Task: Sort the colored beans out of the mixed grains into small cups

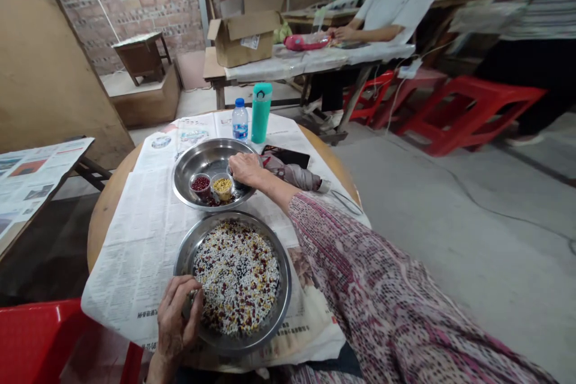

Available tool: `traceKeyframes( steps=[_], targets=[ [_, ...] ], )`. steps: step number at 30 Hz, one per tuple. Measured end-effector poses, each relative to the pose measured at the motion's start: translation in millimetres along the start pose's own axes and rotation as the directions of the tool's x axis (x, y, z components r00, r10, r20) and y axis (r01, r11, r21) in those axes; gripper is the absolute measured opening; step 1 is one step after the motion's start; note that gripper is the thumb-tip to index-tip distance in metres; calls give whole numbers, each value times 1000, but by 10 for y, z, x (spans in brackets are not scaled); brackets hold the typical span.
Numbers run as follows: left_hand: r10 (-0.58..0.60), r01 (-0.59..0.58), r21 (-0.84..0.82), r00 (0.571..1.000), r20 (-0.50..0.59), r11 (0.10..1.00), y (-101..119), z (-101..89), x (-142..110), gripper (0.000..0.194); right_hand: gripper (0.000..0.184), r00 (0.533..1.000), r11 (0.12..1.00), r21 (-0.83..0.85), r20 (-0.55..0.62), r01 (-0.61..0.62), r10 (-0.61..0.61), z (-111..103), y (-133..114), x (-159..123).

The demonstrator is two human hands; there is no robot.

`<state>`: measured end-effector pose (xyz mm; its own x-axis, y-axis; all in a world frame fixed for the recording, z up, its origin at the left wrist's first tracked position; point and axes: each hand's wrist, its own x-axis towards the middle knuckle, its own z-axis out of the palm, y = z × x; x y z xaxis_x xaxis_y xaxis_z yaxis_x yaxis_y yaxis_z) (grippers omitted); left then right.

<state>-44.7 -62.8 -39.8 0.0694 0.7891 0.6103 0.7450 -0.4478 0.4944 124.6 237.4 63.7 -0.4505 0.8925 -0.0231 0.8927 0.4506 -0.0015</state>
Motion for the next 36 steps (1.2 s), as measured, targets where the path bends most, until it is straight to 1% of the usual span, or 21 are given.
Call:
traceKeyframes(
  steps=[4, 10, 13, 15, 17, 18, 20, 21, 22, 23, 24, 25, 26, 27, 28, 29, 30, 33, 34, 36],
  targets=[
    [13, -13, 2, 1000, -26, 1000, 1, 2, 16, 17, 30, 1000, 1000, 7, -21, 2, -2, 21, 8, -19],
    [11, -11, -3, 1000, -22, 1000, 16, -7, 37, 17, 25, 999, 999, 47, -51, 16, -14, 57, 30, -33],
    [6, -6, 1, 1000, -19, 1000, 18, -4, 30, 16, 23, 995, 996, 84, -93, 32, -24, 40, 47, -41],
    [-1, 1, 7, 1000, -19, 1000, 14, 3, 20, 16, 24, 990, 992, 113, -139, 49, -33, 7, 56, -106],
    [-4, 4, 10, 1000, -24, 1000, 4, 13, 9, 16, 26, 981, 986, 142, -182, 89, -62, -15, 44, -269],
    [-3, 3, 8, 1000, -29, 1000, -2, 18, 4, 17, 26, 976, 981, 155, -199, 119, -88, -10, 24, -397],
    [8, -8, -1, 999, -36, 1000, -17, 25, -1, 18, 23, 965, 963, 175, -198, 206, -170, 60, -57, -742],
    [13, -13, -4, 999, -37, 1000, -23, 28, -1, 18, 20, 959, 952, 182, -183, 248, -215, 128, -119, -950],
    [18, -18, -4, 999, -39, 1000, -28, 31, 0, 19, 17, 948, 935, 190, -164, 300, -272, 215, -192, -1171],
    [21, -21, -1, 999, -43, 1000, -31, 33, 3, 19, 16, 910, 890, 202, -149, 410, -386, 317, -273, -1392],
    [23, -23, 3, 999, -48, 1000, -32, 35, 5, 19, 17, 858, 831, 211, -136, 514, -496, 426, -356, -1601],
    [24, -24, 9, 998, -54, 1000, -32, 36, 9, 18, 15, 807, 778, 218, -113, 589, -579, 533, -436, -1786],
    [26, -25, 13, 998, -59, 1000, -30, 36, 11, 18, 13, 759, 729, 227, -86, 646, -645, 630, -505, -1935],
    [24, -23, 17, 998, -62, 1000, -28, 36, 14, 18, 11, 721, 693, 231, -60, 682, -690, 712, -557, -2041],
    [22, -21, 19, 998, -62, 1000, -26, 36, 15, 18, 11, 720, 698, 218, -37, 683, -693, 775, -588, -2100],
    [16, -15, 19, 998, -59, 1000, -24, 35, 16, 18, 10, 730, 712, 207, -21, 672, -683, 817, -595, -2112],
    [13, -12, 18, 998, -55, 1000, -23, 33, 17, 18, 11, 757, 742, 188, -13, 643, -653, 840, -580, -2083],
    [14, -14, 11, 999, -52, 1000, -19, 25, 20, 18, 16, 883, 873, 138, -47, 468, -466, 833, -447, -1852],
    [15, -15, 7, 999, -51, 1000, -17, 23, 22, 17, 18, 914, 905, 129, -69, 405, -400, 820, -398, -1766],
    [10, -10, 2, 999, -49, 1000, -8, 19, 27, 17, 21, 947, 941, 123, -104, 314, -303, 803, -340, -1643]
  ],
)
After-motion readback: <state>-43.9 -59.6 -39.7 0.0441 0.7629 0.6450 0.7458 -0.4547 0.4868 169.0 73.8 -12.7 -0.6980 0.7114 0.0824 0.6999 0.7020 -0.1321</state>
